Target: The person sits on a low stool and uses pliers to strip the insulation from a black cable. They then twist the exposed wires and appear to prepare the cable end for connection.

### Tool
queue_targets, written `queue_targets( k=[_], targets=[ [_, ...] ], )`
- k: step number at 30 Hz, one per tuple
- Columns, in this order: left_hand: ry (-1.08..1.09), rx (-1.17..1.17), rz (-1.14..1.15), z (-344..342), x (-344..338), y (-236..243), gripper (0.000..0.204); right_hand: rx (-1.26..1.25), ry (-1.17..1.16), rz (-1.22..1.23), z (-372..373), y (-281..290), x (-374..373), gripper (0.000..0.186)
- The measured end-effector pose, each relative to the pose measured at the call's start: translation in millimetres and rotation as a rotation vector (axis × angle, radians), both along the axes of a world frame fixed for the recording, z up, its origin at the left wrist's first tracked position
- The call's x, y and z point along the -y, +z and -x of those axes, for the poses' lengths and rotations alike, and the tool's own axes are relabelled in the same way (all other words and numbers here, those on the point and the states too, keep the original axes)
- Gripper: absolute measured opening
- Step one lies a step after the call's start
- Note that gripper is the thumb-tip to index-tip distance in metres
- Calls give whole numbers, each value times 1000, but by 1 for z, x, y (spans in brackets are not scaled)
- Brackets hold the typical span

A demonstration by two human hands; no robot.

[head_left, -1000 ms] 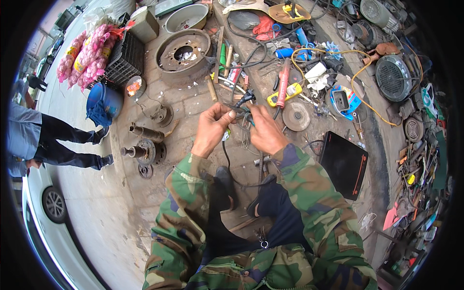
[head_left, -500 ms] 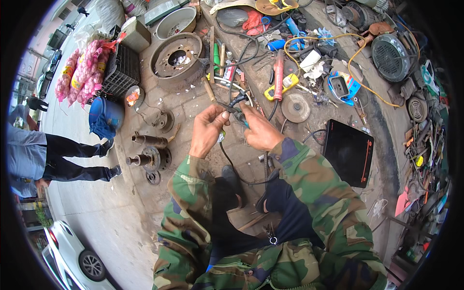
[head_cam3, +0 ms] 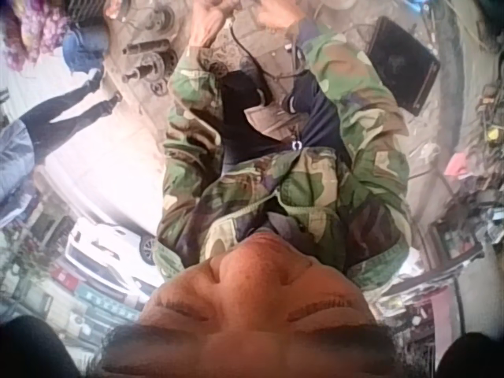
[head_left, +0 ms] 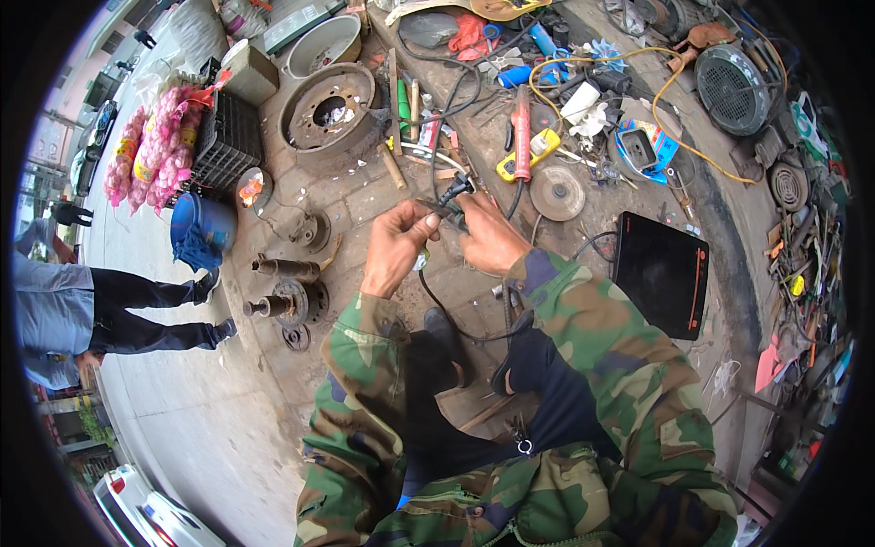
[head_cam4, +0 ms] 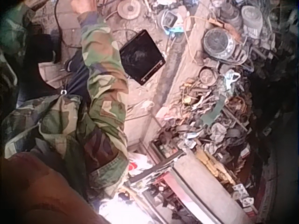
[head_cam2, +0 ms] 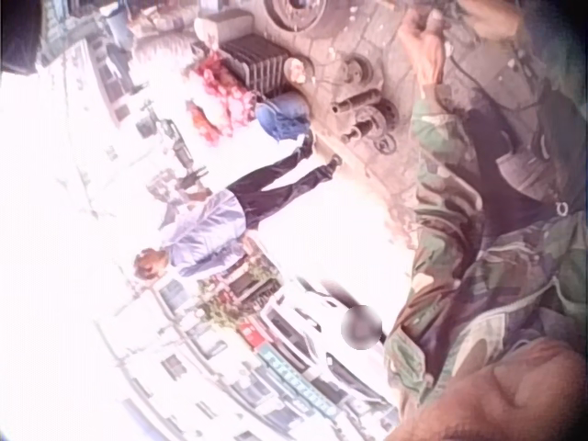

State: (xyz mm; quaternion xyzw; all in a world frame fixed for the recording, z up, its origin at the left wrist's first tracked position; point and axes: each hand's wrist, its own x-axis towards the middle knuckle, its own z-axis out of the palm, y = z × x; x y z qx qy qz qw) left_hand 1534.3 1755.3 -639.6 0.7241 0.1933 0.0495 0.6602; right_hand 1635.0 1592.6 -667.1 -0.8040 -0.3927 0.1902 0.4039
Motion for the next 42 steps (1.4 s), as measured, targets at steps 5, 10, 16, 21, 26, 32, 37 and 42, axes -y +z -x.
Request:
queue_targets(
  k=[5, 10, 16, 21, 26, 32, 37, 42],
  targets=[
    [-13, -9, 6, 1, 1, -1, 16, 210, -36, 80, 0, -3, 4, 46],
    [-4, -40, 6, 2, 1, -1, 15, -13, 12, -68, -3, -10, 1, 32],
    [-9, -48, 7, 1, 0, -5, 15, 11, -49, -66, 1, -14, 0, 29],
    [-30, -58, 22, 1, -3, -11, 14, -77, -127, 153, 7, -9, 0, 31],
    [-43, -90, -2, -1, -3, -13, 15, 60, -151, 242, 4, -3, 4, 33],
    [-25, -70, -70, 1, -2, -9, 19, -328, -22, 171, -9, -8, 4, 37],
    [-2, -34, 3, 3, -7, -3, 21, -625, -60, 3, -23, -14, 3, 38],
    [-18, -13, -21, 6, -4, 5, 20, -473, -43, -125, -22, -8, -1, 37]
  ],
)
